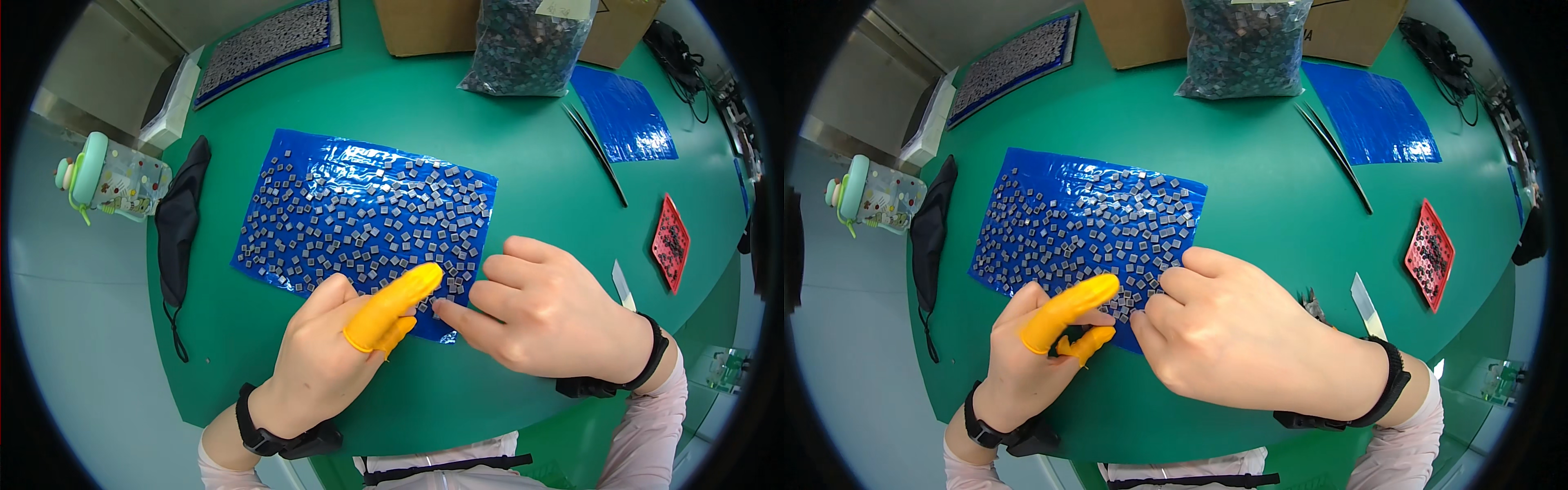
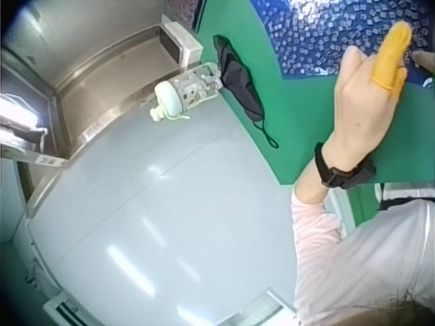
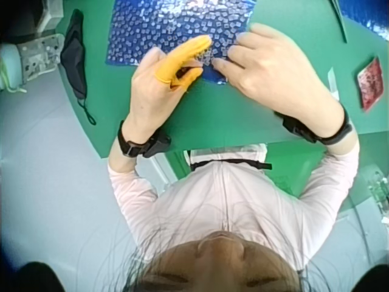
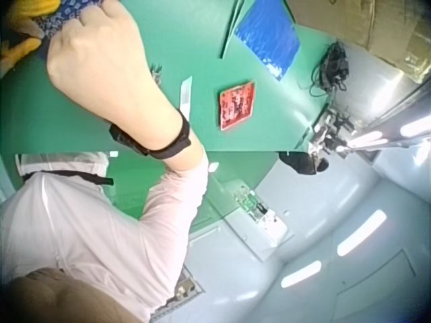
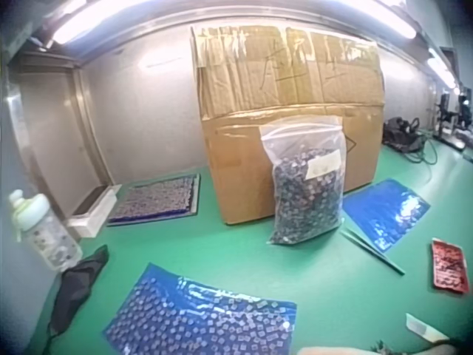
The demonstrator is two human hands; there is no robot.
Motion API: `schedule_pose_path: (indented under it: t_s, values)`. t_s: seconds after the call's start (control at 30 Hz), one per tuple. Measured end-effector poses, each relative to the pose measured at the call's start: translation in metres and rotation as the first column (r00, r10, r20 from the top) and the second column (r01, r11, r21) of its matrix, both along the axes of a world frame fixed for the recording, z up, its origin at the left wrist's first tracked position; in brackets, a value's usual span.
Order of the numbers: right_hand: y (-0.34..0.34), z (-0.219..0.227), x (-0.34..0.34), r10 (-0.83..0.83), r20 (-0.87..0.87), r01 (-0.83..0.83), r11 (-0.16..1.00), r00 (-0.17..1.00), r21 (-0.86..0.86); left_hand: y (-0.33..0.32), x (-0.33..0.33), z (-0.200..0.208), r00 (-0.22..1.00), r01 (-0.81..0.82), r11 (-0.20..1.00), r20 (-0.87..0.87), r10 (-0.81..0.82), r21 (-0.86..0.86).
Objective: The person uses pliers to pick up small black components from a red tray and places them onto a blue sheet. They then use their fingers to arrange the components on the sheet. The person repeats this process, picking up components and placing them on the sheet.
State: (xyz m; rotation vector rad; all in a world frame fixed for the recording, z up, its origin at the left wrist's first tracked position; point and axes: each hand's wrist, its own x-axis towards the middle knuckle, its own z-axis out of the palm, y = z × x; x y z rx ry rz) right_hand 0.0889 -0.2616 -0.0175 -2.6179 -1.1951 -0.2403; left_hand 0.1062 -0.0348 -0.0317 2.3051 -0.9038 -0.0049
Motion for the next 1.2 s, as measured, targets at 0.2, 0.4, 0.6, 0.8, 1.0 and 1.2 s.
schedule_pose_path:
  t_s: [0.2, 0.4, 0.6, 0.8, 1.0, 1.2]
  values:
    - [-0.004, 0.007, -0.002, 0.033, -0.050, -0.032, 0.999, 0.998, 0.027, -0.001, 0.001, -0.002, 0.992, -0.003, 0.999, 0.123, 0.007, -0.032]
    - [-0.006, 0.004, -0.003, 0.046, -0.092, -0.044, 0.999, 0.995, 0.025, 0.005, 0.000, 0.010, 0.992, -0.021, 0.999, 0.126, 0.017, 0.025]
    - [-0.006, 0.002, 0.000, 0.025, -0.117, -0.019, 0.999, 0.993, 0.046, 0.006, -0.001, 0.011, 0.995, 0.036, 0.998, 0.093, -0.041, 0.054]
    - [-0.007, 0.000, 0.001, -0.003, -0.135, 0.011, 0.998, 0.991, 0.063, 0.007, -0.001, 0.007, 0.991, 0.084, 0.995, 0.099, -0.088, 0.046]
    - [-0.008, 0.002, 0.001, -0.020, -0.094, 0.026, 0.998, 0.995, 0.058, 0.009, -0.002, 0.014, 0.993, 0.061, 0.993, 0.097, -0.071, 0.097]
    - [-0.008, -0.002, 0.001, -0.032, -0.035, 0.034, 0.998, 0.999, 0.052, 0.009, -0.002, 0.010, 0.994, 0.085, 0.990, 0.063, -0.093, 0.114]
